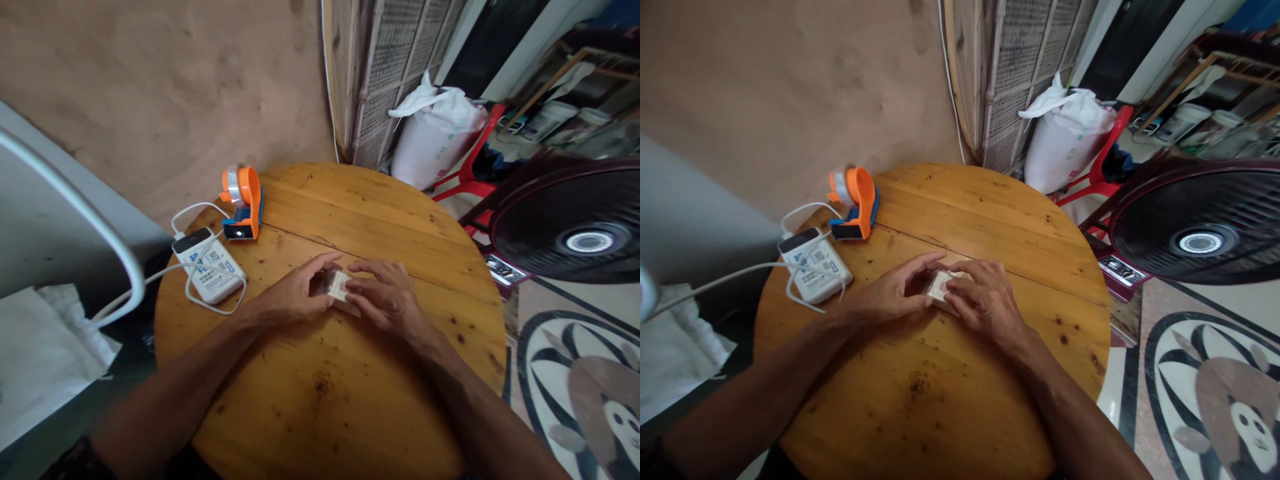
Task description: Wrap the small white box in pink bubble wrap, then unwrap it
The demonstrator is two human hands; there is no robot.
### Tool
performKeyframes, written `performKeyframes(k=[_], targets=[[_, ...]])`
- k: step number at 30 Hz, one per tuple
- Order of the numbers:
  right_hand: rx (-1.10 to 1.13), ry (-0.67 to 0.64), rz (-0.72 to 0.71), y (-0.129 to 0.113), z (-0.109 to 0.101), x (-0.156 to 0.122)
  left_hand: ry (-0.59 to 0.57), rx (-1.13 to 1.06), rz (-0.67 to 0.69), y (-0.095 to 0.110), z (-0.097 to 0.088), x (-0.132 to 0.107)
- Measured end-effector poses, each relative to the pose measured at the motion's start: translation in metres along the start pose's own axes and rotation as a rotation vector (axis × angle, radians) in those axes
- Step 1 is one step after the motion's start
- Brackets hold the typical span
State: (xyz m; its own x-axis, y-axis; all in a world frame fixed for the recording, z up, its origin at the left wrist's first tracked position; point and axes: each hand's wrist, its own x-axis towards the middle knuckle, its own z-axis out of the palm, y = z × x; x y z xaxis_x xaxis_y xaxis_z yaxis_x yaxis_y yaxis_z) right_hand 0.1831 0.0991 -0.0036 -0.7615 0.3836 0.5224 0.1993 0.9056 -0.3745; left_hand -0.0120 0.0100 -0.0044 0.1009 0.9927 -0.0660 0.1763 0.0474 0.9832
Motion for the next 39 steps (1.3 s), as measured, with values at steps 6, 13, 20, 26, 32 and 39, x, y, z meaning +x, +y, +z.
performKeyframes(k=[6,13,20,26,32,39], targets=[[-0.120,0.025,-0.103,-0.004,0.002,0.002,0.005,0.013,0.017,0.002,0.001,-0.001],[-0.103,0.000,-0.085,0.000,0.000,0.002,0.039,0.037,0.018,0.001,0.003,0.000],[-0.229,-0.080,-0.088,-0.013,-0.011,0.003,0.073,0.145,0.047,0.004,0.005,-0.002],[-0.287,-0.035,-0.109,-0.020,-0.005,0.003,0.092,0.191,0.069,0.001,0.007,-0.001],[-0.228,0.032,-0.097,-0.018,-0.003,0.004,0.056,0.146,0.084,-0.010,0.008,0.001],[-0.145,0.026,0.028,-0.008,0.001,0.001,0.052,0.144,0.080,-0.009,0.007,0.000]])
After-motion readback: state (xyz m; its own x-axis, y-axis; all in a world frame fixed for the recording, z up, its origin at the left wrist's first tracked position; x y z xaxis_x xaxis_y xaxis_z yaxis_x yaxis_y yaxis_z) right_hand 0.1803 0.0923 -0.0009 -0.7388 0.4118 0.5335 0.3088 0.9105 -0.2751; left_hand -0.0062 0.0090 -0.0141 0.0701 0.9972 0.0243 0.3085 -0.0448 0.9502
